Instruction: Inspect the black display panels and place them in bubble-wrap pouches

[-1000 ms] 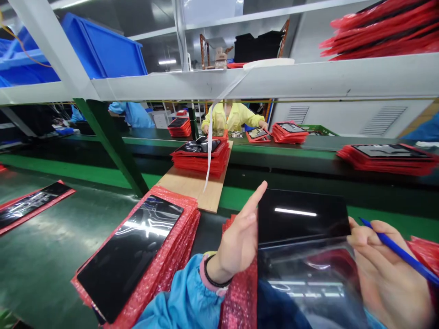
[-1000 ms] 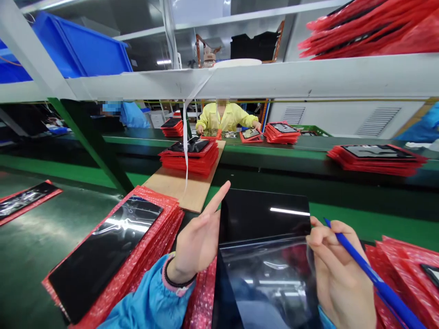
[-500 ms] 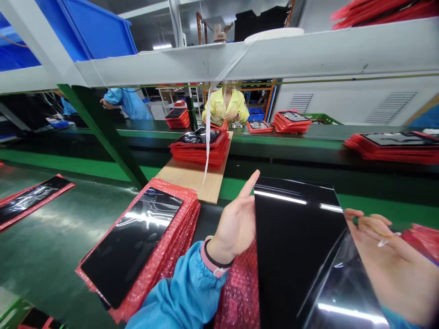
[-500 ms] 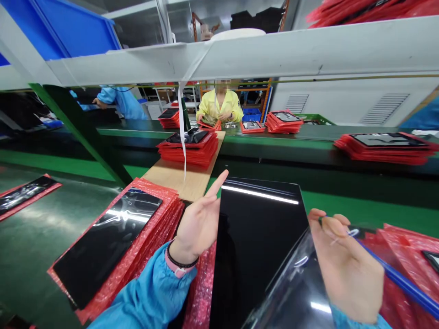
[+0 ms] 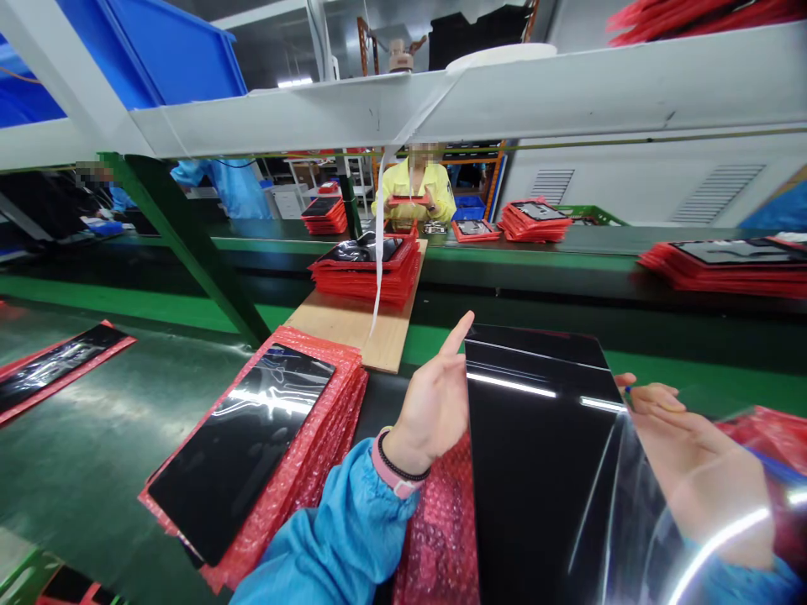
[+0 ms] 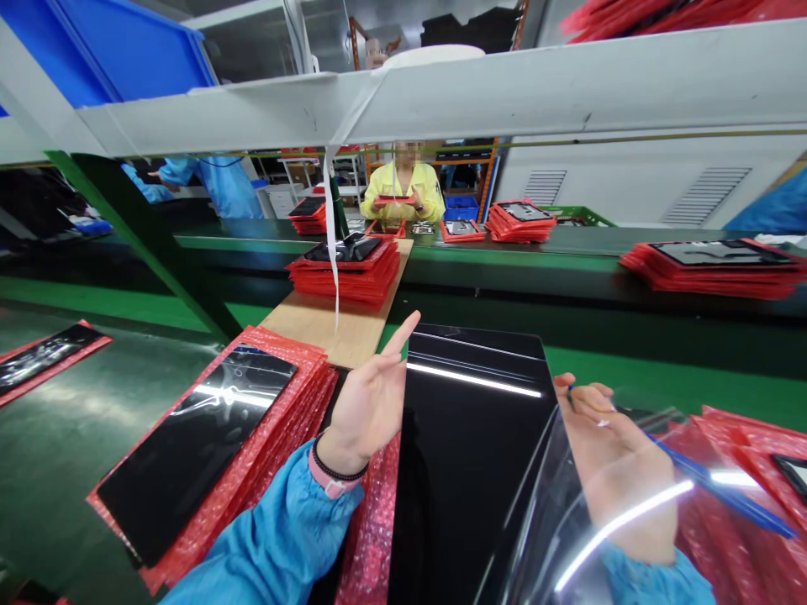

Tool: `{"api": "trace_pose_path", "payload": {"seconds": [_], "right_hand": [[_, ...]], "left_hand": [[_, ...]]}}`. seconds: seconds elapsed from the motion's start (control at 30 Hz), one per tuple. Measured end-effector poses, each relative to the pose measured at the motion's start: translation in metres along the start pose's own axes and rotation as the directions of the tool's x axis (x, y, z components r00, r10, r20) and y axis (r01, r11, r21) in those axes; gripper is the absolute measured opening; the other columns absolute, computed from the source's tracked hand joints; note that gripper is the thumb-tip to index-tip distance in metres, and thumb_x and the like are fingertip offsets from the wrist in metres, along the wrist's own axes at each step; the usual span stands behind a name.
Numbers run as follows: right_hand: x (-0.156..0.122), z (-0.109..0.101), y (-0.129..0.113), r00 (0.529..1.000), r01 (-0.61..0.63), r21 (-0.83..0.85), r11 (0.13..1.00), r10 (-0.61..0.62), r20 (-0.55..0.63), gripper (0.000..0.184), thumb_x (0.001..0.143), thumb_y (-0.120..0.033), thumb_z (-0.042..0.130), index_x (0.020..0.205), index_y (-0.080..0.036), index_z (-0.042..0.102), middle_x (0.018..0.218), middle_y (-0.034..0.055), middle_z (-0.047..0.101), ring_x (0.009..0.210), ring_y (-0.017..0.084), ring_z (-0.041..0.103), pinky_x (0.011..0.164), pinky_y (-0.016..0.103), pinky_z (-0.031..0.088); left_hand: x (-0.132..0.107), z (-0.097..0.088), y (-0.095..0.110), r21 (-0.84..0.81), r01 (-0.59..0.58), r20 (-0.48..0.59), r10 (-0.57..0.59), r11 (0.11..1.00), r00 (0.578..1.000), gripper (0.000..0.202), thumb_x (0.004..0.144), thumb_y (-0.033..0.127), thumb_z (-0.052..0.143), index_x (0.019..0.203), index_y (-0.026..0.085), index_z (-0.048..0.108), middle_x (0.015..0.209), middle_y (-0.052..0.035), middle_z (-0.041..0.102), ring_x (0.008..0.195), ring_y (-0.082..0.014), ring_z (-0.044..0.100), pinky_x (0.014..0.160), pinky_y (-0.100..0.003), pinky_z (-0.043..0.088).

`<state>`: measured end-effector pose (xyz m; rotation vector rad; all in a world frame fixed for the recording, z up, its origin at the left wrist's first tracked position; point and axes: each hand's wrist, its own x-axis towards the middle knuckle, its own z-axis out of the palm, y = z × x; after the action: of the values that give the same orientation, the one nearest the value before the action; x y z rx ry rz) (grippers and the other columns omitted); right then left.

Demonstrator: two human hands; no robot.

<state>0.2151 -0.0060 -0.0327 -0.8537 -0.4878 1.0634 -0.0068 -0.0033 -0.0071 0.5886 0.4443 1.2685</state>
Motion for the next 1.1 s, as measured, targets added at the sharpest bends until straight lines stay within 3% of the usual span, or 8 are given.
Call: {"api": "trace_pose_path", "payload": {"seconds": [0.17,0.27,0.4,0.57,0.63,0.77,0.9,1.1], "right_hand": [[-0.006,0.009,0.001,0.996,-0.029,-0.107,0.994,0.02,-0.087,0.038,0.051,-0.009,0.073,0.081,-0.024,0.056,0.072,-0.0058,0.057,0.105,0.019,0.059,0.116,0.037,0.022],[-0.013,0.015,0.001,0.998,0.019,-0.206,0.978,-0.031,-0.054,0.057,0.044,-0.01,0.082,0.092,-0.026,0.057,0.098,-0.0019,0.07,0.122,0.023,0.052,0.116,0.043,0.018],[-0.017,0.018,0.003,0.989,0.145,-0.305,0.941,-0.13,0.067,0.06,0.048,-0.02,0.085,0.098,-0.031,0.055,0.133,-0.0009,0.06,0.131,0.023,0.045,0.116,0.044,0.017],[-0.012,0.004,0.017,0.997,0.037,-0.35,0.936,-0.011,0.077,0.054,0.059,-0.031,0.082,0.106,-0.032,0.057,0.136,-0.001,0.058,0.135,0.024,0.041,0.114,0.042,0.022],[-0.008,-0.005,0.029,0.996,-0.005,-0.337,0.941,0.035,0.083,0.05,0.06,-0.032,0.081,0.103,-0.031,0.056,0.136,0.0001,0.058,0.133,0.027,0.043,0.113,0.045,0.027],[-0.001,-0.024,0.062,0.997,-0.036,-0.331,0.943,0.058,0.057,0.046,0.054,-0.034,0.083,0.089,-0.027,0.053,0.13,0.006,0.063,0.133,0.031,0.043,0.111,0.05,0.028],[-0.002,-0.036,0.098,0.994,-0.052,-0.353,0.934,0.082,0.069,0.043,0.054,-0.038,0.081,0.086,-0.027,0.053,0.113,0.0063,0.072,0.13,0.033,0.046,0.11,0.052,0.028],[-0.013,-0.047,0.133,0.989,0.012,-0.374,0.927,0.045,0.144,0.041,0.059,-0.04,0.078,0.092,-0.026,0.057,0.1,0.0039,0.072,0.126,0.032,0.051,0.11,0.052,0.029]], "left_hand": [[0.0,0.0,0.0,0.05,-0.015,0.006,0.015,0.999,1.0,0.055,0.082,0.015,0.042,0.135,0.022,0.052,0.148,0.0079,0.044,0.146,-0.02,0.018,0.12,-0.037,0.01],[0.0,-0.001,-0.001,0.045,-0.023,0.021,0.022,0.999,1.0,0.054,0.083,0.017,0.044,0.136,0.02,0.051,0.147,0.0049,0.046,0.145,-0.021,0.022,0.12,-0.036,0.014],[0.001,-0.003,-0.004,0.013,-0.019,0.066,0.018,1.0,0.998,0.053,0.087,0.021,0.044,0.139,0.021,0.047,0.145,0.0031,0.049,0.143,-0.0211,0.027,0.118,-0.036,0.017],[0.007,-0.012,-0.015,0.077,-0.045,0.002,0.045,0.996,0.999,0.049,0.089,0.024,0.048,0.138,0.023,0.048,0.15,0.0041,0.041,0.143,-0.0176,0.026,0.117,-0.03,0.019],[0.006,-0.021,-0.02,0.13,-0.053,-0.086,0.065,0.99,0.994,0.051,0.088,0.026,0.052,0.139,0.027,0.046,0.153,0.0051,0.036,0.144,-0.0158,0.023,0.116,-0.028,0.019],[-0.014,-0.054,-0.025,0.191,0.005,-0.254,0.045,0.982,0.966,0.064,0.085,0.028,0.061,0.143,0.032,0.036,0.147,-0.0053,0.045,0.135,-0.0216,0.042,0.109,-0.038,0.033],[-0.051,-0.096,-0.032,0.349,-0.007,-0.354,0.138,0.937,0.925,0.043,0.076,0.018,0.068,0.118,0.02,0.061,0.132,-0.0108,0.057,0.128,-0.0229,0.048,0.105,-0.034,0.035],[-0.081,-0.124,-0.044,0.335,0.268,-0.449,-0.097,0.903,0.888,0.031,0.064,0.015,0.07,0.095,0.014,0.066,0.098,-0.0097,0.067,0.091,-0.0206,0.061,0.086,-0.034,0.043]]}}
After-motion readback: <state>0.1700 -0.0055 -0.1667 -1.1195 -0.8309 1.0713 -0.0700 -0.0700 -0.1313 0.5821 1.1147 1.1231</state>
